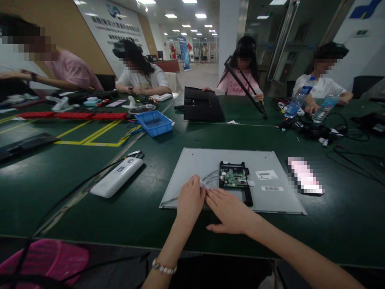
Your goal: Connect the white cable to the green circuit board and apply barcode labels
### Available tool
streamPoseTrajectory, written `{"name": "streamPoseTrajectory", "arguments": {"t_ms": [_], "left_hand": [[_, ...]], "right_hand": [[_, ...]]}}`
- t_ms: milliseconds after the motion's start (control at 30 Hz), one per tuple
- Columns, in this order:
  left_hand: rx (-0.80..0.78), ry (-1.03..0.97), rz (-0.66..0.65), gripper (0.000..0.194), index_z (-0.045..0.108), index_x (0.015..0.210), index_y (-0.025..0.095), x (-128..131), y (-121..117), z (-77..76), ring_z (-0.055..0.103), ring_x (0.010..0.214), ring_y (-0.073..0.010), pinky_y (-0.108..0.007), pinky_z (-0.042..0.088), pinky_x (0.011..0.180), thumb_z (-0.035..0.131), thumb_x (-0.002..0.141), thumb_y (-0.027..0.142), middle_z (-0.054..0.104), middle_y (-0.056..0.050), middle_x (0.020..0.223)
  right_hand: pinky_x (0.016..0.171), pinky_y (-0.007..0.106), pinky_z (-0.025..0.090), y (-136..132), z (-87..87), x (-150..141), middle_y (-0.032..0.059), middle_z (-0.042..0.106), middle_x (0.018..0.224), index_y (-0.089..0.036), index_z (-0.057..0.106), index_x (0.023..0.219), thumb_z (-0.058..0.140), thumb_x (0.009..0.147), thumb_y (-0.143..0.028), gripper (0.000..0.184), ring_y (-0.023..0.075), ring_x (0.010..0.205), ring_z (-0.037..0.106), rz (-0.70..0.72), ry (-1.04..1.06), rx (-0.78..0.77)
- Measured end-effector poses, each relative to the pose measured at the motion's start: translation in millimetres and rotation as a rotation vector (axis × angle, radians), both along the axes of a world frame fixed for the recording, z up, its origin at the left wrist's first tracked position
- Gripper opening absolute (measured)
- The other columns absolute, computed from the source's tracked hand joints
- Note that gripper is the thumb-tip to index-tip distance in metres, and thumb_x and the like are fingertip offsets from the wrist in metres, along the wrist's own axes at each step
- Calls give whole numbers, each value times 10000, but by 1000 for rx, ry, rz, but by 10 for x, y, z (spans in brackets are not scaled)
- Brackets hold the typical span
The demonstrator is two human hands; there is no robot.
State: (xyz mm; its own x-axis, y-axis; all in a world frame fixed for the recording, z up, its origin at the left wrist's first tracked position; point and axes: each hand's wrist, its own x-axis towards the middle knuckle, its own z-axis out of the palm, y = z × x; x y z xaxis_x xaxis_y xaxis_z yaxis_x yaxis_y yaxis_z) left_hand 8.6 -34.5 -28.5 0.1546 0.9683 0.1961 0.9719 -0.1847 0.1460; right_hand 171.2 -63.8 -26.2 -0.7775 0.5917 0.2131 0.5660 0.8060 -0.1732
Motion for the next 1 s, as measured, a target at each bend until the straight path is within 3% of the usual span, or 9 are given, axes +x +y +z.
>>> {"name": "streamPoseTrajectory", "arguments": {"t_ms": [600, 1000], "left_hand": [[20, 27, -9, 293, 451, 1151, 127, 30, -3, 20, 565, 1076, -259, -335, 430, 863, 427, 887, 251, 583, -162, 1163], [12, 29, 30, 317, 501, 1189, 124, -3, 35, -25, 579, 1068, -232, -329, 413, 916, 389, 895, 167, 571, -151, 1227]], "right_hand": [[1082, 409, 283, -71, 28, 48, 243, 422, 1361, 9, 422, 1289, 429, 835, -568, 734, 310, 1266, 392, -19, 14, 0], [1044, 425, 330, -94, 84, 42, 227, 469, 1320, -54, 467, 1220, 527, 804, -520, 627, 306, 1232, 430, -32, 35, -8]]}}
